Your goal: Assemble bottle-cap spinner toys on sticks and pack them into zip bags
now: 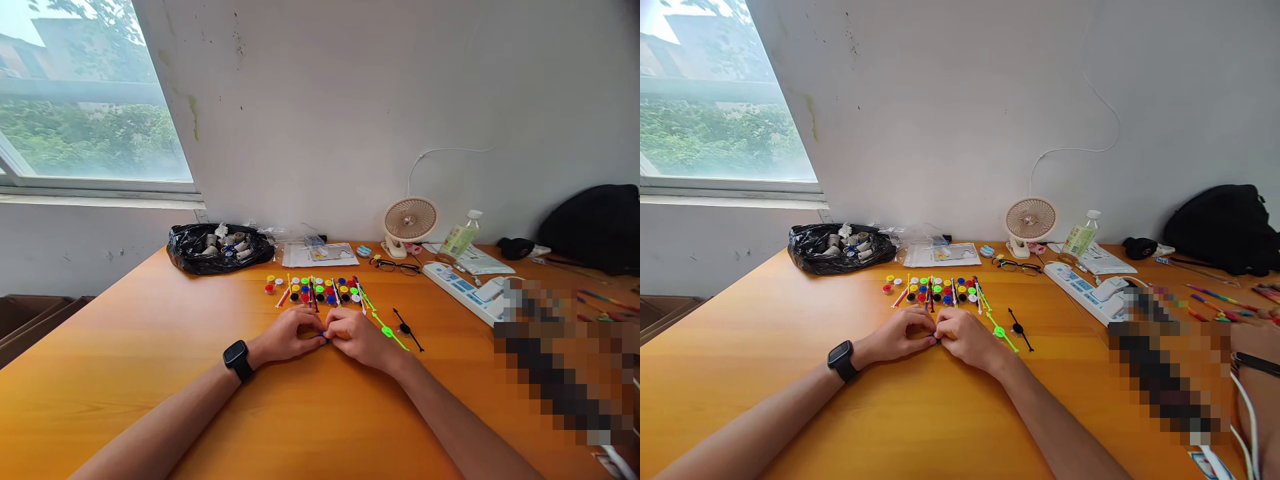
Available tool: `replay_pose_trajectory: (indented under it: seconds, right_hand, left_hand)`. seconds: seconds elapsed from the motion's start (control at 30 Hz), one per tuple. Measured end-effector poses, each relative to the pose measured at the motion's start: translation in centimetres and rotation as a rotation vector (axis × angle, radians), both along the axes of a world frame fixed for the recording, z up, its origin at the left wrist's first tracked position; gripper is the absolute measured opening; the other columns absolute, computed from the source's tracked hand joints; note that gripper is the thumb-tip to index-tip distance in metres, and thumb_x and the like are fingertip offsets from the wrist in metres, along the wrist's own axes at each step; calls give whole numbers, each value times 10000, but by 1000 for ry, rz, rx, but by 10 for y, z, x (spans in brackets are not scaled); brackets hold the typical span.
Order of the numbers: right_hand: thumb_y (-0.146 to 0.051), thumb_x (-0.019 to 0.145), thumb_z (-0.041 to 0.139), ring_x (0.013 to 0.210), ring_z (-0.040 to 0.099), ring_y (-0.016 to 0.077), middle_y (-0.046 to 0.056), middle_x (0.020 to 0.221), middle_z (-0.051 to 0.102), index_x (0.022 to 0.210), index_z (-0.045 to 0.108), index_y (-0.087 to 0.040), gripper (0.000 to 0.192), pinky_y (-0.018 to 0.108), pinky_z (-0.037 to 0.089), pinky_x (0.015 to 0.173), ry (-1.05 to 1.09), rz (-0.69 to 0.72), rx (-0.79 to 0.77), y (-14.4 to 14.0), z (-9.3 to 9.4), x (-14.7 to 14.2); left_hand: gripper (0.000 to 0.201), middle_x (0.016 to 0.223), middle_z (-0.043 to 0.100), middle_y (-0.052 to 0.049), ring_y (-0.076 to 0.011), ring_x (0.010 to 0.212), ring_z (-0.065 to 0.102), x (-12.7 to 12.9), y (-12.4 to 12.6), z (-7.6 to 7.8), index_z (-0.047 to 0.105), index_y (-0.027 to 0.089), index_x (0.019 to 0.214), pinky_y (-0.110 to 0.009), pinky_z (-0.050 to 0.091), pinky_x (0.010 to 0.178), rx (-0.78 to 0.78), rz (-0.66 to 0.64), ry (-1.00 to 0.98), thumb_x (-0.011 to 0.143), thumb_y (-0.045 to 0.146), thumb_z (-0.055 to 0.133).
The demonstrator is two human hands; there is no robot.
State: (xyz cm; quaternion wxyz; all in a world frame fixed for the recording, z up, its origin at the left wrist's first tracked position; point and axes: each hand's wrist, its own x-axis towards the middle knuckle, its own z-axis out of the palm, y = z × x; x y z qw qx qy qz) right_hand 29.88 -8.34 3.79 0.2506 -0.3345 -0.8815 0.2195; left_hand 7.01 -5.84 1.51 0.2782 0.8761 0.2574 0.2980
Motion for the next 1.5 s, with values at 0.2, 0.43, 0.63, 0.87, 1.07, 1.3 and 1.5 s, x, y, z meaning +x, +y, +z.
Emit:
replay_pose_trajectory:
  seconds: [0.2,0.43,0.63,0.87,1.07,1.3,1.5]
  right_hand:
    - [-24,806,600,849,656,167,19,933,709,846,764,-210,252,263,480,786,-3,-11,-96,-1,3,3]
    - [-8,770,566,831,614,178,22,862,670,766,645,-199,206,275,456,769,-44,-24,-36,-7,6,-7]
    - [-5,742,556,774,529,173,10,764,569,701,481,-205,218,273,399,702,-112,-74,28,-11,9,-15]
    - [-32,763,550,811,542,193,42,830,616,704,532,-198,178,303,399,733,-220,-51,118,-15,10,-16]
    - [-157,851,622,816,603,180,23,894,691,820,640,-212,65,301,422,761,-85,-209,86,-12,16,-8]
    - [-458,1006,548,635,539,154,26,881,720,943,696,-231,278,297,377,608,48,-447,-38,-7,21,-3]
    - [-644,1006,446,466,302,120,-33,542,431,867,728,-193,550,289,194,475,381,-407,-335,2,15,-4]
  left_hand:
    - [170,974,761,-62,-201,902,671,1,0,1,779,215,1008,-316,499,833,8,-11,5,929,346,706]
    - [129,997,754,-61,-212,935,666,1,-1,0,770,217,993,-322,506,858,39,-5,28,900,285,710]
    - [85,941,734,-41,-197,891,644,3,-5,1,750,217,946,-299,495,816,85,20,54,877,228,702]
    - [72,944,728,-35,-190,877,643,5,-8,5,725,211,923,-293,490,810,135,19,76,865,191,687]
    - [97,940,736,-55,-214,894,659,5,-10,7,717,211,937,-321,511,822,179,33,102,851,191,676]
    - [307,1182,718,-81,-257,1062,656,0,-12,14,682,247,1209,-405,518,953,256,98,21,907,300,679]
    - [193,1121,720,-84,-246,1065,648,-12,0,14,684,241,1170,-417,493,985,313,334,-91,1024,284,564]
